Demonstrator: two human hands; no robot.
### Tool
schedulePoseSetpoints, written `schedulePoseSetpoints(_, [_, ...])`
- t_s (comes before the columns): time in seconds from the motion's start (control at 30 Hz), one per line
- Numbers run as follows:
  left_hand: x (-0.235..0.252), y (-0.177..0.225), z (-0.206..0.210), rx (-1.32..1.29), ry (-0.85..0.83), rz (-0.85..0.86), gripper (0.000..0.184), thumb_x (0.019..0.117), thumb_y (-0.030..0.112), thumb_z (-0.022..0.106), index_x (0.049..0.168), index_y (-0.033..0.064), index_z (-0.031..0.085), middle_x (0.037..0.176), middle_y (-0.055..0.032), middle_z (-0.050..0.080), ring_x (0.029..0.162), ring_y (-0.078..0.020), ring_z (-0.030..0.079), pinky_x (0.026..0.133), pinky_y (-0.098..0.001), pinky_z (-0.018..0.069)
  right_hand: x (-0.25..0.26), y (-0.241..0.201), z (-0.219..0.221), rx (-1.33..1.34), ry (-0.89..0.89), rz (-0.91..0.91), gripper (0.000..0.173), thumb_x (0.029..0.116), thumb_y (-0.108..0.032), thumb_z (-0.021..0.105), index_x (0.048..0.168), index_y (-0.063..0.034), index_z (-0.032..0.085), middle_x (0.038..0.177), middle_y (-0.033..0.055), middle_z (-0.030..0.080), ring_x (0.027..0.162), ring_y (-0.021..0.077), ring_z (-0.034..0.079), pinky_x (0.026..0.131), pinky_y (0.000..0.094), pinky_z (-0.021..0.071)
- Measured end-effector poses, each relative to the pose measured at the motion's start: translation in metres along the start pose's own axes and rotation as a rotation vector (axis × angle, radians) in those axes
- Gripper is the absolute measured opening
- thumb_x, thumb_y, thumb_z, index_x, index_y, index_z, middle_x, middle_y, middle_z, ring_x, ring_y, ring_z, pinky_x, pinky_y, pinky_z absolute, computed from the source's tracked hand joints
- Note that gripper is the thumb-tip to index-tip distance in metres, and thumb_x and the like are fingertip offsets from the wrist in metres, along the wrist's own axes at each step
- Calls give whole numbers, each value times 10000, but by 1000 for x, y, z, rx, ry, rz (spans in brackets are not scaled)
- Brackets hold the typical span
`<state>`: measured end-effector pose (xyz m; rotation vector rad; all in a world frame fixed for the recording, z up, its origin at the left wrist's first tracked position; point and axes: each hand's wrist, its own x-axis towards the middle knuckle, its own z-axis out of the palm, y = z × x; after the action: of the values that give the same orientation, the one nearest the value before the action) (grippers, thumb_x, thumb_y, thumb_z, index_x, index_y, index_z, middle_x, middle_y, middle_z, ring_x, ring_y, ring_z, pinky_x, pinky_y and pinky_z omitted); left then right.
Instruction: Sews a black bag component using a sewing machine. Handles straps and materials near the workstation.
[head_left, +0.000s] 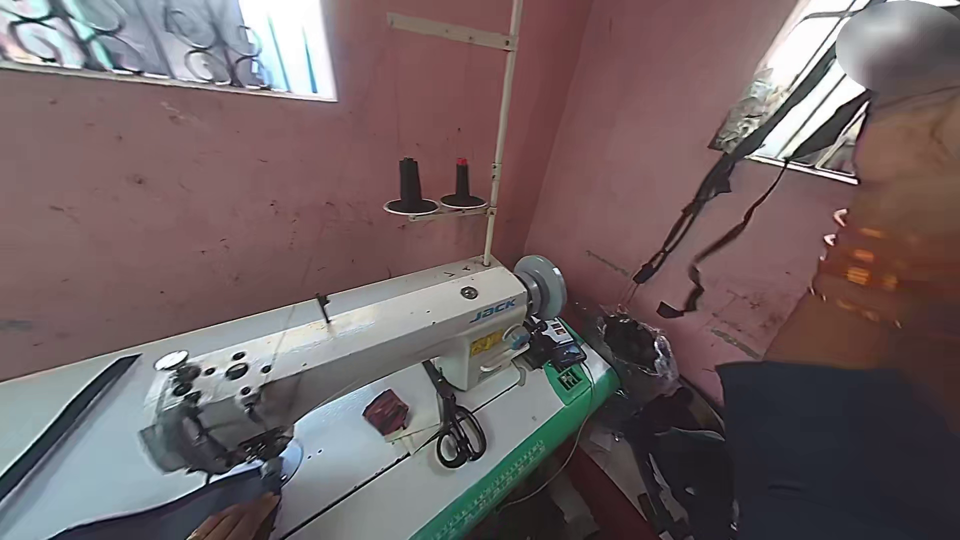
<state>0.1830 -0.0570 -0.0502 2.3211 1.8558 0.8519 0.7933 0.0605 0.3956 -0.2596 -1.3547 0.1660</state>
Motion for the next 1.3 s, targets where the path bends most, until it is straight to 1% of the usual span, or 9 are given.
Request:
schedulePoseSetpoints(0.07, [-1,-4,6,18,92,55,231,980,-2,538,1064,-37,750,1058,-238,747,1039,-451,714,892,-596,564,-53,2,59,71,-530,138,257,1074,-94,481,1303,-4,554,1154,139,681,994,249,709,869,415,623])
schedulePoseSetpoints(0.2, [12,-14,5,-17,293,47,178,902,29,597,945,-22,762,916,-206,752,874,-408,746,780,-580,591,-266,19,243,253,-1079,760,130,962,-49,630,1000,-36,753,884,-57,713,739,-34,621,673,156,536])
schedulePoseSetpoints(0.3, [24,-25,-11,-111,258,1,135,914,6,650,968,-10,772,954,-191,762,927,-373,748,874,-537,585,-387,70,321,-99,-1387,1053,123,940,-137,707,953,-15,718,744,24,625,623,93,512,633,317,427])
schedulePoseSetpoints(0.5, [36,-38,-15,-86,235,231,181,865,-67,602,922,-2,761,919,-148,769,899,-318,753,851,-442,597,-455,82,394,-483,-1384,975,358,977,-109,600,1279,83,623,1296,282,624,1265,381,582,1086,505,439])
schedulePoseSetpoints(0.7, [-1,-18,6,102,156,324,167,868,-33,598,873,37,749,952,-94,758,920,-273,736,791,-395,611,-442,69,370,-306,-1476,1015,287,1026,-160,582,1216,33,678,1184,205,685,1128,286,655,1016,423,495])
schedulePoseSetpoints(0.83, [-12,-16,15,68,239,257,217,912,-7,561,898,70,763,1014,-51,773,1017,-219,733,901,-341,594,-393,45,281,-394,-806,309,210,953,-137,608,960,10,756,960,106,761,919,155,737,845,308,605])
schedulePoseSetpoints(0.9, [-9,-16,15,39,237,214,210,895,-28,573,893,61,763,1027,-57,775,1027,-225,740,873,-354,608,-330,66,232,-799,-568,120,292,976,-148,590,1006,114,715,1023,277,725,994,376,721,894,487,571])
schedulePoseSetpoints(1.0, [4,-19,14,-33,195,123,193,891,-68,602,918,33,764,1052,-110,751,1057,-271,726,863,-399,617,-238,128,162,-1145,-533,470,513,1052,-263,529,1310,180,551,1380,432,497,1354,570,439,1142,647,314])
schedulePoseSetpoints(1.3, [12,-21,21,-75,258,17,173,884,-25,638,940,48,784,1115,-175,743,1126,-326,711,956,-438,587,-204,196,132,-1357,-733,808,392,1095,-203,483,1130,144,661,1214,437,589,1213,587,536,1002,741,346])
